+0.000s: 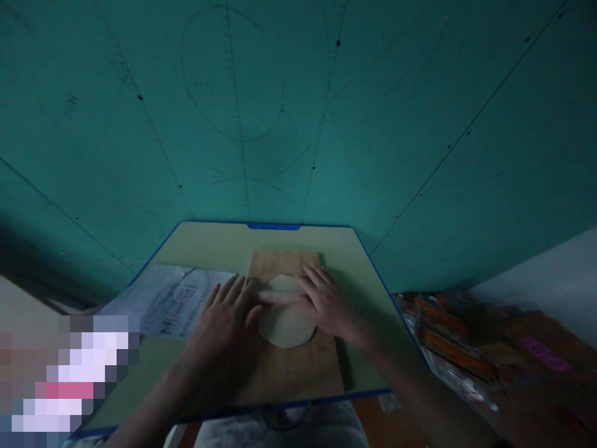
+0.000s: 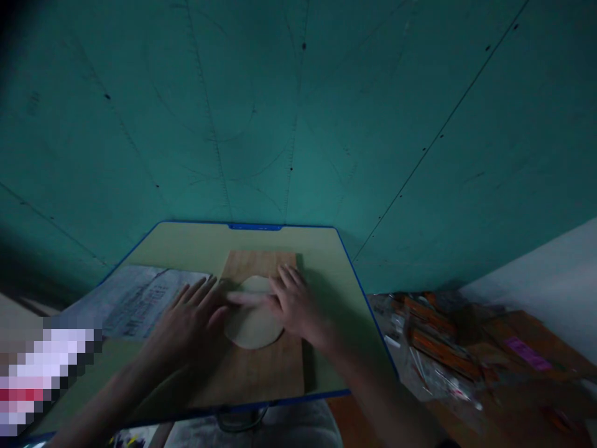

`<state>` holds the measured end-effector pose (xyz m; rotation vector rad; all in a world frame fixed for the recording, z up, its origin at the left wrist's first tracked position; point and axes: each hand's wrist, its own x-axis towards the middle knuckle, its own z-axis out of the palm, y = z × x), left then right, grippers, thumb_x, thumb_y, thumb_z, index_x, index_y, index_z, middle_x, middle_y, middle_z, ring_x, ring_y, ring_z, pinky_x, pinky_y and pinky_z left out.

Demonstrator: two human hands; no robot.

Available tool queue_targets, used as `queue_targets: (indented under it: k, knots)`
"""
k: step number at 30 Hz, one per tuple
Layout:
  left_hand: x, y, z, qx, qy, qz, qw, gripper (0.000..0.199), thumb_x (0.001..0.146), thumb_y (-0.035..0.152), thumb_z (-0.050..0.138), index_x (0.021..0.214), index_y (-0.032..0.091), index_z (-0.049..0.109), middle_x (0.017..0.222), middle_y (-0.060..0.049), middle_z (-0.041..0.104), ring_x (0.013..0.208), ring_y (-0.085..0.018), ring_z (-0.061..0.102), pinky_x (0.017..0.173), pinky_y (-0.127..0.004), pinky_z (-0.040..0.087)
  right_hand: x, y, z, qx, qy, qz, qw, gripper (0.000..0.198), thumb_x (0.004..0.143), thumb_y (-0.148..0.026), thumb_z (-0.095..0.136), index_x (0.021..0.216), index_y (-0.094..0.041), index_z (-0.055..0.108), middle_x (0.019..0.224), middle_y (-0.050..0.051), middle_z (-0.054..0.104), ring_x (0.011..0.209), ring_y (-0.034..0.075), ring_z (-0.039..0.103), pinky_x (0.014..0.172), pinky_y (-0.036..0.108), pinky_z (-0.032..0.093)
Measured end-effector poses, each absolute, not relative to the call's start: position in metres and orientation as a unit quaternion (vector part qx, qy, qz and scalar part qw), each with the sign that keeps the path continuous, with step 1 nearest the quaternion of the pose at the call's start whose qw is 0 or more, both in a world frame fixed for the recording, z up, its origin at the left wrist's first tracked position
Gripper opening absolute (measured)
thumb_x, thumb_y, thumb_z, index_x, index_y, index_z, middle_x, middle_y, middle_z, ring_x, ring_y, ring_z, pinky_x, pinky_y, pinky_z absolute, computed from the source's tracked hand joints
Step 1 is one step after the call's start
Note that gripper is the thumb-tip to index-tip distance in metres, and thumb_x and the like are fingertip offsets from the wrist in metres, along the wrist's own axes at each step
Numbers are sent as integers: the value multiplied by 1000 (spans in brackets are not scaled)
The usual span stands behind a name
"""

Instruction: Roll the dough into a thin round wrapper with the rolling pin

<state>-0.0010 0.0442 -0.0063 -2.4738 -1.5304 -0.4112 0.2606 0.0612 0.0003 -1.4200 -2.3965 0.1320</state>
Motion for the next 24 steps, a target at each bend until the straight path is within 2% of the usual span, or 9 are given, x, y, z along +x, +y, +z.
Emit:
queue_targets:
  k: [4, 8, 12, 15, 18, 21, 24]
  knots:
    - [-7, 6, -16, -842, -496, -168, 132, 63, 99, 53, 36, 146, 12, 46, 149, -18, 52, 144, -37, 39, 113, -55, 39, 262, 32, 2, -475, -862, 10, 174, 52, 103, -42, 43, 144, -11, 52, 155, 18, 45, 148, 31, 31, 122, 51, 26]
    - [6, 36, -5, -836, -516, -140, 121, 65, 99, 55, 38, 142, 8, 50, 143, -22, 57, 136, -40, 49, 112, -58, 38, 256, 69, 4, -510, -840, 2, 186, 43, 102, -39, 47, 134, -13, 61, 146, 18, 54, 142, 32, 41, 119, 51, 31]
    - [22, 93, 14, -812, -568, -106, 84, 54, 100, 48, 43, 134, 9, 57, 137, -22, 61, 132, -37, 54, 109, -54, 42, 243, 124, 15, -578, -789, 47, 204, 30, 104, -31, 46, 114, -16, 70, 128, 15, 65, 127, 27, 55, 112, 45, 39]
    - [21, 108, 19, -832, -545, -90, 42, 41, 101, 44, 42, 119, 16, 66, 132, -17, 65, 124, -32, 61, 103, -48, 49, 237, 134, 26, -582, -783, 74, 206, 27, 103, -27, 48, 115, -15, 69, 125, 15, 67, 123, 24, 59, 109, 40, 42]
    - [8, 93, 10, -866, -487, -107, 43, 34, 98, 44, 50, 113, 18, 66, 137, -15, 63, 129, -31, 58, 104, -47, 49, 242, 120, 34, -516, -813, 188, 193, 29, 102, -28, 51, 123, -17, 67, 126, 11, 69, 118, 20, 63, 103, 33, 48]
    - [-9, 62, 3, -873, -459, -152, 59, 32, 99, 36, 49, 119, 16, 63, 138, -17, 63, 133, -30, 55, 106, -46, 48, 251, 112, 39, -448, -804, 336, 202, 36, 105, -31, 40, 124, -23, 68, 129, 6, 70, 122, 20, 63, 104, 37, 48]
    - [-26, 30, 9, -861, -466, -197, 49, 30, 100, 33, 42, 114, 17, 64, 117, -15, 73, 112, -28, 68, 91, -42, 56, 249, 122, 40, -437, -801, 354, 204, 39, 102, -22, 37, 123, -24, 70, 129, 5, 70, 124, 20, 61, 107, 40, 46]
